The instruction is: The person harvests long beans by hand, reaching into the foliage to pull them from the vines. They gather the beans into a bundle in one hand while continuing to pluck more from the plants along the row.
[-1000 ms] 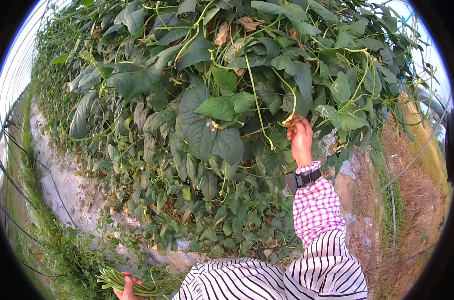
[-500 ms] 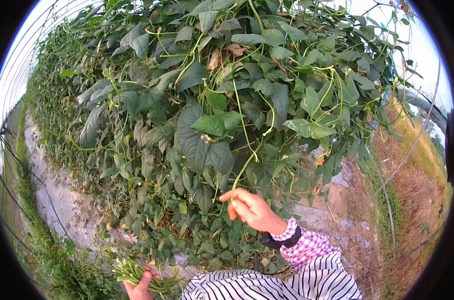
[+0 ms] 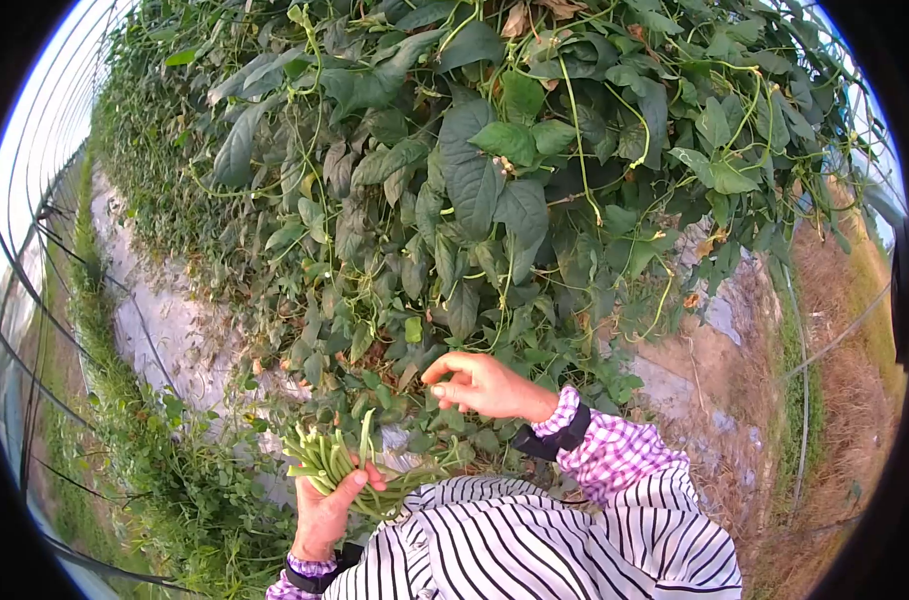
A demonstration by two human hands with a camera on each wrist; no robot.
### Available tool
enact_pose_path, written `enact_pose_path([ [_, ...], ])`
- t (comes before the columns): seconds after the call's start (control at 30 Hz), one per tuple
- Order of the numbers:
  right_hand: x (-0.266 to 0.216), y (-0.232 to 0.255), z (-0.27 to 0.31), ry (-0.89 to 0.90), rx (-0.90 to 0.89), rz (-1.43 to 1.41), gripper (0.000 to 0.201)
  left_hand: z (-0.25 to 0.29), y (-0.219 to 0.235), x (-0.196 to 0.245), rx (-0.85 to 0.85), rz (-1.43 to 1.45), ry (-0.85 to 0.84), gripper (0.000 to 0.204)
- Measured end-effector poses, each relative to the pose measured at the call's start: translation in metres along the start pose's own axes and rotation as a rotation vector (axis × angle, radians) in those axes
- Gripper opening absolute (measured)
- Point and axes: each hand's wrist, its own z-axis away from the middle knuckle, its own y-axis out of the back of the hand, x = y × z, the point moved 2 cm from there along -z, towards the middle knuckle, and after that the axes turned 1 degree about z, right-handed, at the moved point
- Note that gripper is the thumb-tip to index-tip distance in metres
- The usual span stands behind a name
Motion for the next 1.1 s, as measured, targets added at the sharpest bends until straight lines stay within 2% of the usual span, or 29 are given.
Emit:
enact_pose_path([
  [0.07,0.048,0.062,-0.007,-0.143,0.267,0.279,0.019,0.008,0.007,0.006,0.14,0.057,-0.006,0.022],
  [0.1,0.074,0.094,-0.01,-0.108,0.434,0.452,0.017,0.013,0.009,0.012,0.2,0.077,-0.035,0.03],
  [0.13,0.082,0.119,-0.012,-0.093,0.63,0.444,0.018,0.017,0.01,0.017,0.262,0.079,-0.039,0.035],
  [0.2,0.085,0.158,-0.029,-0.058,0.931,0.16,0.016,0.027,0.02,0.015,0.332,0.117,-0.062,0.034],
  [0.3,0.095,0.203,-0.074,0.104,0.833,0.115,0.02,0.041,0.036,0.007,0.475,0.039,-0.095,0.03],
  [0.33,0.095,0.207,-0.089,0.166,0.82,0.101,0.02,0.051,0.012,0.032,0.523,-0.052,-0.057,0.012],
  [0.4,0.094,0.212,-0.116,0.275,0.818,0.069,0.02,0.065,0.029,0.028,0.49,-0.078,-0.023,0.019],
  [0.47,0.091,0.216,-0.136,0.359,0.836,0.044,0.021,0.079,0.048,0.017,0.428,-0.625,-0.216,0.026],
  [0.5,0.089,0.219,-0.144,0.394,0.849,0.037,0.021,0.083,0.05,0.015,0.437,-0.534,-0.148,0.033],
  [0.53,0.087,0.222,-0.149,0.422,0.857,0.028,0.021,0.085,0.05,0.015,0.439,-0.541,-0.151,0.033],
  [0.63,0.075,0.24,-0.161,0.504,0.878,0.012,0.022,0.086,0.04,0.021,0.408,-0.712,-0.304,0.038],
  [0.67,0.071,0.248,-0.164,0.533,0.882,0.006,0.023,0.087,0.04,0.022,0.411,-0.715,-0.306,0.038],
  [0.73,0.058,0.264,-0.168,0.582,0.887,-0.016,0.024,0.088,0.041,0.02,0.449,-0.492,-0.198,0.032],
  [0.77,0.055,0.269,-0.169,0.609,0.886,-0.021,0.024,0.087,0.036,0.023,0.452,-0.492,-0.2,0.032],
  [0.83,0.053,0.275,-0.165,0.682,0.883,-0.015,0.026,0.079,0.023,0.03,0.637,-0.14,-0.044,0.026],
  [0.97,0.058,0.28,-0.141,0.888,0.851,0.065,0.029,0.066,0.006,0.036,0.658,-0.015,-0.064,0.023],
  [1.07,0.011,0.274,-0.109,0.731,0.805,0.205,0.03,0.064,0.02,0.029,0.641,-0.013,-0.039,0.023],
  [1.1,0.006,0.274,-0.111,0.672,0.833,0.094,0.024,0.063,0.027,0.024,0.564,-0.271,-0.141,0.023],
])
